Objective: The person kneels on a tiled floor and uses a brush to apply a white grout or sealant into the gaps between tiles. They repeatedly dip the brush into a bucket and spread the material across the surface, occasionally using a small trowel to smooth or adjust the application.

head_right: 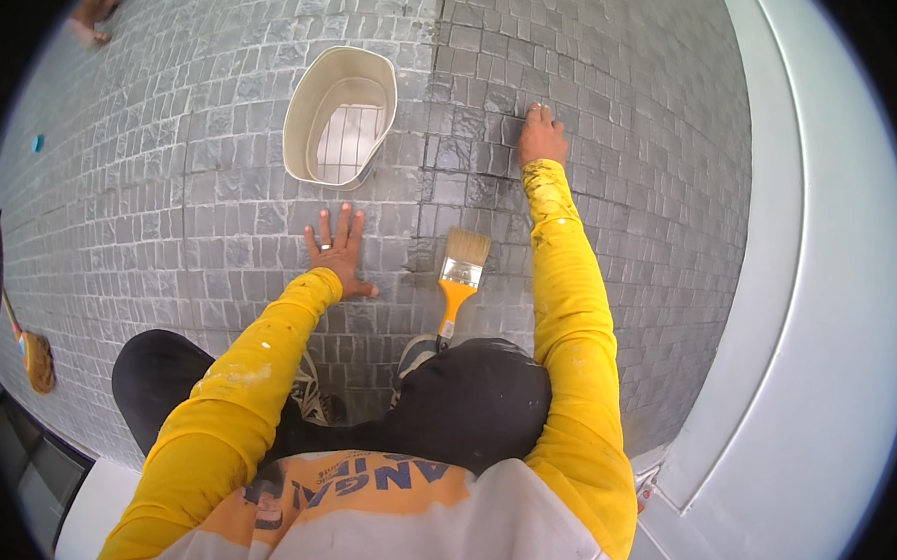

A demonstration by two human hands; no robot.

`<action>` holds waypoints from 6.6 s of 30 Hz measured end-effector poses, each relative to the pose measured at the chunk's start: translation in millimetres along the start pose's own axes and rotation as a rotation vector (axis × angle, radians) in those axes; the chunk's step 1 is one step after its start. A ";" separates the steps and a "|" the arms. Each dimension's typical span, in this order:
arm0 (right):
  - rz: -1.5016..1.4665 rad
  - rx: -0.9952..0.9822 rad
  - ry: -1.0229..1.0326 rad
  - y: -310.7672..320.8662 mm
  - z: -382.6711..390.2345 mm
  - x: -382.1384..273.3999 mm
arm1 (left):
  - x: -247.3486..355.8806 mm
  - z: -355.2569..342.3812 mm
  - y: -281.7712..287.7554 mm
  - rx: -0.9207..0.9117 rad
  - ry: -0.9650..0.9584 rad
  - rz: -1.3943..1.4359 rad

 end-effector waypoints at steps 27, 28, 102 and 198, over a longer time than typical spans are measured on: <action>0.054 -0.091 0.330 -17.4 16.6 -18.8 | -8.7 -6.9 -10.4 0.047 -0.002 0.064; 0.054 -0.091 0.329 -17.5 15.9 -18.7 | -8.0 -7.1 -11.1 0.046 -0.008 0.071; -0.533 -0.120 -0.160 59.7 93.4 17.8 | -41.7 6.1 85.6 -0.118 -0.277 -0.441; -0.902 0.438 -0.523 95.8 207.5 60.8 | 138.3 -37.6 -11.8 0.325 -0.356 0.037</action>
Point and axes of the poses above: each hand's wrist, its own z-axis away from the middle knuckle, its own y-axis out of the back of the hand, x = y × z, the point moved 2 cm from there along -z, towards the middle knuckle, and after that the axes turned 8 degrees about x, right-handed, at the moved point
